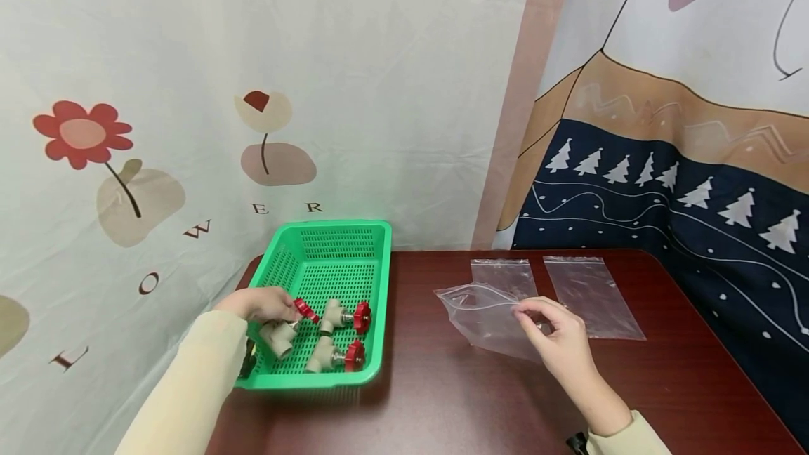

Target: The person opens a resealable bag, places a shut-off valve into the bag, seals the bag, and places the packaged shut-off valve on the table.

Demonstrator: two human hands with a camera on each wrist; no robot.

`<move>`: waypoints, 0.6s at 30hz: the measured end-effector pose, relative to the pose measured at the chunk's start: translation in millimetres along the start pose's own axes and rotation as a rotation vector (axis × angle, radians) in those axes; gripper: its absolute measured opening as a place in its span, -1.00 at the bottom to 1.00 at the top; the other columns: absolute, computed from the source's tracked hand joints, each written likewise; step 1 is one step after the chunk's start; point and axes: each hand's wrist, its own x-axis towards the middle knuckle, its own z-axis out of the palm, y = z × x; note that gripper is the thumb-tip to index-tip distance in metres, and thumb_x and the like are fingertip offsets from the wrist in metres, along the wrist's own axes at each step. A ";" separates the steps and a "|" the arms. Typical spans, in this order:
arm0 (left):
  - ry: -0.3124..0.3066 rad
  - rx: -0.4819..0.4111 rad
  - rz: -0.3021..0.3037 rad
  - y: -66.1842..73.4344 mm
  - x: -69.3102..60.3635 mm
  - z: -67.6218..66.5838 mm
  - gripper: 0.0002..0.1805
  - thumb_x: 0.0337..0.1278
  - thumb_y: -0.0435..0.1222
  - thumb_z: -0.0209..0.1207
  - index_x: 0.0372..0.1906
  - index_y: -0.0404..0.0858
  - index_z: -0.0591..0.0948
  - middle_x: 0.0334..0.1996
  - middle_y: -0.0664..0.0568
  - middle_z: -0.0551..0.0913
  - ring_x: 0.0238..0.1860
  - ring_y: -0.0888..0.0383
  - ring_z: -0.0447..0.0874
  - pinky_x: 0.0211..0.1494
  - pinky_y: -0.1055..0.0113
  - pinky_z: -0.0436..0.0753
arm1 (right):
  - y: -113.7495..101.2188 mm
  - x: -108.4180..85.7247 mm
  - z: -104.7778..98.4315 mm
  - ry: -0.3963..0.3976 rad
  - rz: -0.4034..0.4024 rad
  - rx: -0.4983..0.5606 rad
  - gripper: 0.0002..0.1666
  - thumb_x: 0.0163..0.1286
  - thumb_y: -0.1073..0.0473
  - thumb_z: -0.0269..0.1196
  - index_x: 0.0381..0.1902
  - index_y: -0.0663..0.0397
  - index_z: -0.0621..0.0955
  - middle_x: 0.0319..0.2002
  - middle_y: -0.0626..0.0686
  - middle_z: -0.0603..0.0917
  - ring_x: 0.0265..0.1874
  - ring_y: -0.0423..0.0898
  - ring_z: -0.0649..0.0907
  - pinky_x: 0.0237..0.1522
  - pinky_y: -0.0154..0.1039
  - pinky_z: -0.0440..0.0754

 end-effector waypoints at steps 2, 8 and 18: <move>0.014 -0.042 -0.003 -2.6 0.2 -0.1 -0.79 0.26 -0.28 0.12 -0.46 -0.30 0.56 -0.54 0.07 0.49 -0.48 0.20 0.42 -0.38 0.36 0.46 | 0.9 0.2 0.3 0.006 -0.004 0.003 -0.70 -0.03 0.49 0.41 -0.33 0.08 0.70 -0.41 0.01 0.70 -0.44 -0.38 0.58 -0.47 -0.60 0.50; 0.044 -0.120 -0.012 -6.5 -0.3 -1.1 -0.78 0.24 -0.29 0.14 -0.49 -0.29 0.57 -0.60 0.09 0.47 -0.52 0.21 0.42 -0.40 0.36 0.46 | 2.9 -0.4 0.9 0.009 -0.007 0.010 -0.68 -0.04 0.49 0.42 -0.33 0.06 0.70 -0.41 0.01 0.70 -0.44 -0.39 0.58 -0.47 -0.60 0.51; 0.044 -0.338 -0.021 -12.9 0.3 -1.9 -0.75 0.27 -0.28 0.11 -0.21 -0.44 0.59 -0.38 -0.01 0.60 -0.34 0.13 0.57 -0.23 0.23 0.61 | 4.0 -1.0 1.6 0.001 -0.014 0.021 -0.70 -0.01 0.48 0.41 -0.34 0.04 0.69 -0.41 -0.03 0.68 -0.44 -0.41 0.57 -0.46 -0.58 0.53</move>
